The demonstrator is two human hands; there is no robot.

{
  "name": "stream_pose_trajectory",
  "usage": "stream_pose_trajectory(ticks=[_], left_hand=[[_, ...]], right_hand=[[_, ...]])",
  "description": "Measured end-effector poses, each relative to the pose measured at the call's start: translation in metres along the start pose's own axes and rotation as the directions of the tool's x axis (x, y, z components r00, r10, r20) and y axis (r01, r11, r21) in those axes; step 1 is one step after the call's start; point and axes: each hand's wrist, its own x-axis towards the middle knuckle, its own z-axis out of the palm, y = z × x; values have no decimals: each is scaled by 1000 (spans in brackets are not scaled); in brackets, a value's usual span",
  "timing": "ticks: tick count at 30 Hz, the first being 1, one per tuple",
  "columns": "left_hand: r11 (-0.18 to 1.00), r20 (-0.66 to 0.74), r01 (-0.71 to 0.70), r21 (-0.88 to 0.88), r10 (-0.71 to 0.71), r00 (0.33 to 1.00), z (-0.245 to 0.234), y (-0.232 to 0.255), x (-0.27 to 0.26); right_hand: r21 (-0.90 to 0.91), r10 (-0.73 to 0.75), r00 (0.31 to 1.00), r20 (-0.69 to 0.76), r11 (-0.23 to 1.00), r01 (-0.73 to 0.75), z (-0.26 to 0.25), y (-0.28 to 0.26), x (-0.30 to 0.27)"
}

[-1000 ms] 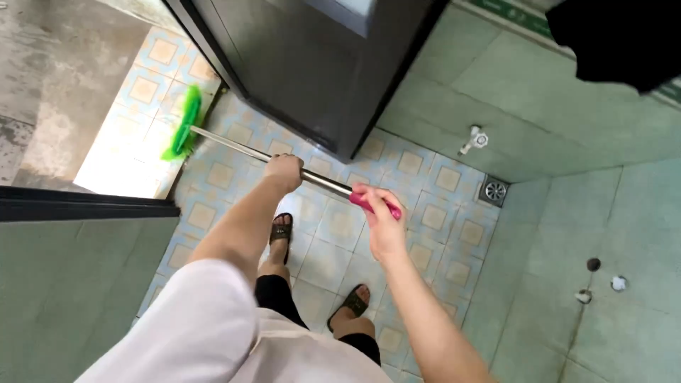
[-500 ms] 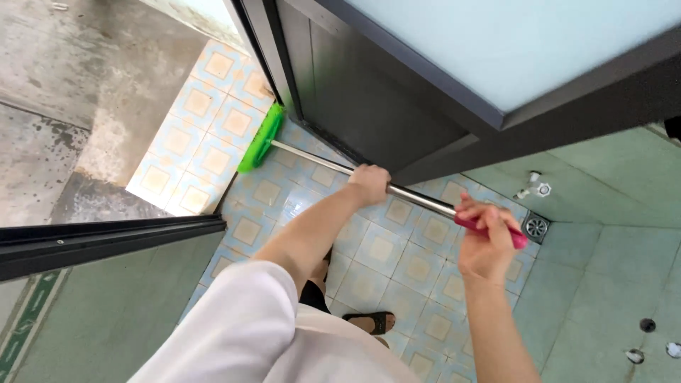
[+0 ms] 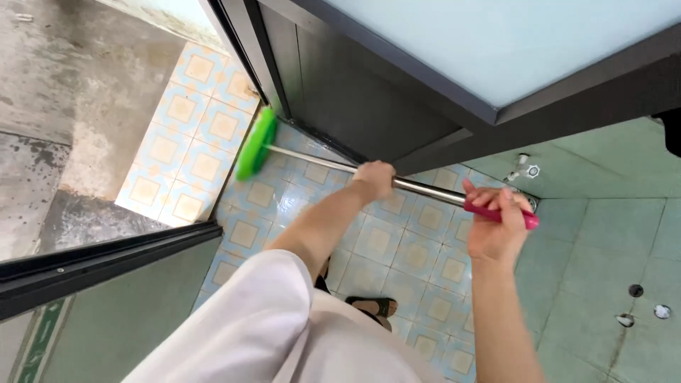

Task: Scrubbing the bathroom floor with a long-handled brush and water.

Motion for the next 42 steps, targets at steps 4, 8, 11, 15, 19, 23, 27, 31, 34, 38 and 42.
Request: stream_pose_trajectory(ticks=[4, 8, 11, 15, 19, 23, 27, 31, 34, 38, 42], left_hand=[[996, -103, -30, 85, 39, 994, -16, -7, -18], [995, -152, -81, 66, 90, 984, -43, 44, -50], [993, -119, -121, -16, 118, 986, -45, 80, -38], [990, 22, -131, -44, 132, 991, -7, 55, 1], [990, -8, -23, 140, 25, 1000, 28, -5, 10], [976, -114, -28, 216, 53, 992, -16, 10, -43], [980, -191, -111, 168, 143, 971, -25, 59, -50], [982, -109, -157, 100, 168, 980, -13, 88, -24], [994, 8, -104, -22, 104, 995, 6, 53, -10], [992, 31, -99, 79, 96, 995, 6, -7, -35], [977, 54, 2, 212, -13, 998, -27, -15, -68]], right_hand=[[91, 15, 993, 115, 996, -26, -19, -8, 5], [140, 15, 994, 105, 990, -29, -58, -48, 5], [95, -47, 997, 61, 995, 41, -63, -82, 17], [-78, -102, 995, -11, 992, 100, -26, -55, 9], [31, 7, 1000, 29, 999, -8, -20, -4, -6], [124, 131, 985, 116, 982, -145, -51, -10, -25], [150, 77, 993, 93, 985, -90, -110, -44, -17], [87, -4, 999, -50, 996, 8, -89, -81, -7], [-82, -74, 997, 3, 994, 74, -66, -41, -11], [38, -2, 999, 54, 999, 0, -46, 17, -42], [96, 138, 986, 91, 984, -147, -46, 9, -48]])
